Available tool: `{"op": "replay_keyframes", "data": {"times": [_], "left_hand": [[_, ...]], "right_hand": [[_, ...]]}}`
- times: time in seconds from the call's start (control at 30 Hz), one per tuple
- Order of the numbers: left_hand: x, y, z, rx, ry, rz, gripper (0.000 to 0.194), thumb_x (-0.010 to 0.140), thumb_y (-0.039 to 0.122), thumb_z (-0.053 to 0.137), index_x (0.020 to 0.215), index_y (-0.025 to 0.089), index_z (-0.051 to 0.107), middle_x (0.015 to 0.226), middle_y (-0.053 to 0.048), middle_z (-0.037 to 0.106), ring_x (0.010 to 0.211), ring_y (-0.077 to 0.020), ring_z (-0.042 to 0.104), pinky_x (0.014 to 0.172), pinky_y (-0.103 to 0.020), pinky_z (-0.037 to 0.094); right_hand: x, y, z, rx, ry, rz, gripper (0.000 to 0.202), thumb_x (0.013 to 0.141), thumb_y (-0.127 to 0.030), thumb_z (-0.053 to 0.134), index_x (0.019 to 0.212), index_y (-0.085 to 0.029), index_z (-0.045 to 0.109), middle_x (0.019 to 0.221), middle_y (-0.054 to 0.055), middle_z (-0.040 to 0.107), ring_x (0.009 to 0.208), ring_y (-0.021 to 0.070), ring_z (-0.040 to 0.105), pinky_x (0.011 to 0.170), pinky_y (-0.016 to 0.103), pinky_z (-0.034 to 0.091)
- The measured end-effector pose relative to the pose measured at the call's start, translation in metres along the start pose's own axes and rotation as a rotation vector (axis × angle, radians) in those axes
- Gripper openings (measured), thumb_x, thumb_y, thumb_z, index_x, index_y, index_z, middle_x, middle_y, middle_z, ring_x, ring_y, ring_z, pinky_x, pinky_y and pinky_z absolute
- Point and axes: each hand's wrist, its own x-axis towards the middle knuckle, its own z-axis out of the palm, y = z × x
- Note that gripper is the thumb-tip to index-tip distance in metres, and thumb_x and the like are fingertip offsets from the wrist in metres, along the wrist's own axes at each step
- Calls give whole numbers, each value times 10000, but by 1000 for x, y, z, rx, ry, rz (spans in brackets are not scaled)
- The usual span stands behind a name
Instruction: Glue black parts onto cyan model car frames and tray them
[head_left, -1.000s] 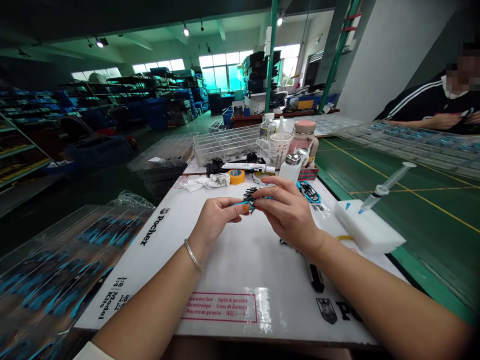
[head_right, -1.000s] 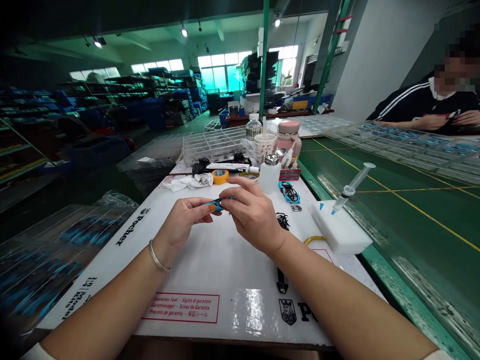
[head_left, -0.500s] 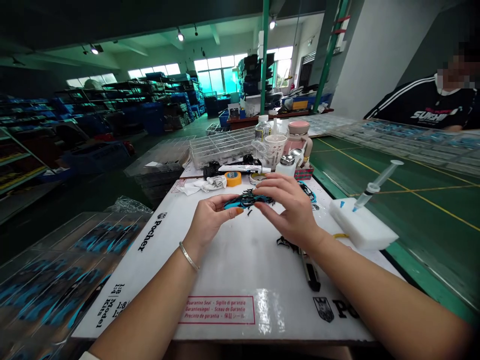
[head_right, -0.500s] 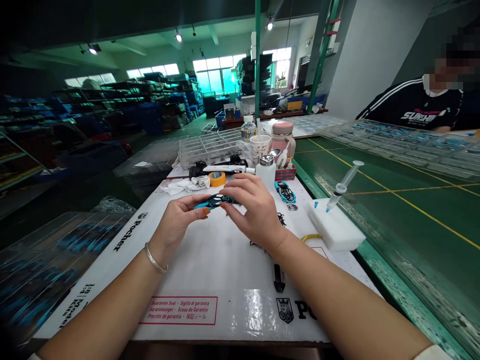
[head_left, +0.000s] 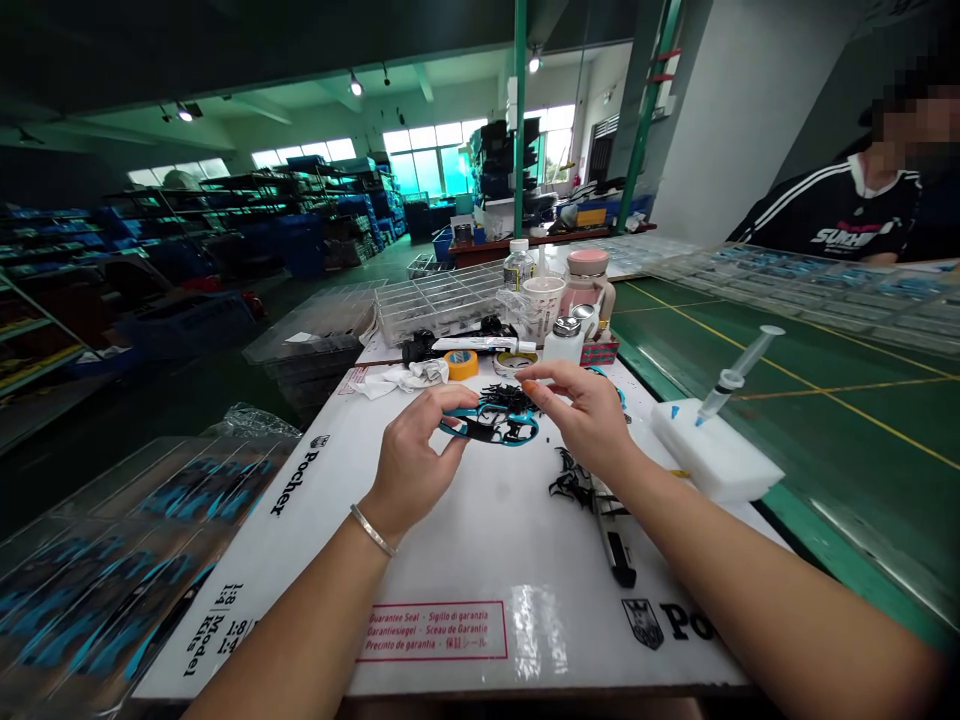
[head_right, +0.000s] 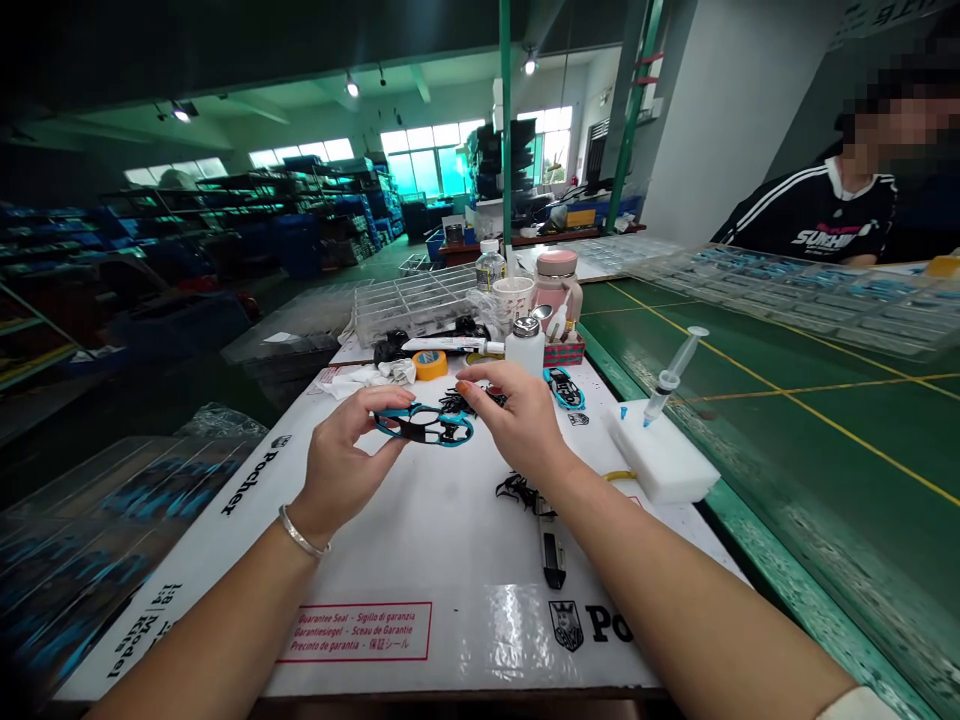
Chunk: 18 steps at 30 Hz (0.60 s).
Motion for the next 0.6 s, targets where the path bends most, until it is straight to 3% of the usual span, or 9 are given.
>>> {"op": "replay_keyframes", "data": {"times": [0.13,0.37,0.6], "left_hand": [[-1,-2,0,89,17,200,399,771,-45,575,1077,211,590,1063,-33,667,1064,-188,615,962,-367,505],[-1,-2,1,138,7,285,429,752,-76,581,1073,209,575,1079,-29,668,1065,-182,614,952,-368,509],[-1,-1,1,163,-19,304,402,767,-68,578,1062,206,574,1086,-38,667,1061,-180,612,938,-366,512]], "right_hand": [[-1,-6,-1,26,18,-77,138,895,-294,612,954,-216,708,957,5,702,923,165,630,791,297,493],[0,-16,-2,51,-33,-211,60,860,-197,649,881,-198,705,905,19,693,901,167,631,820,304,489],[0,-18,-4,17,-148,-219,37,837,-194,681,846,-196,717,890,19,703,902,172,631,799,296,482]]}}
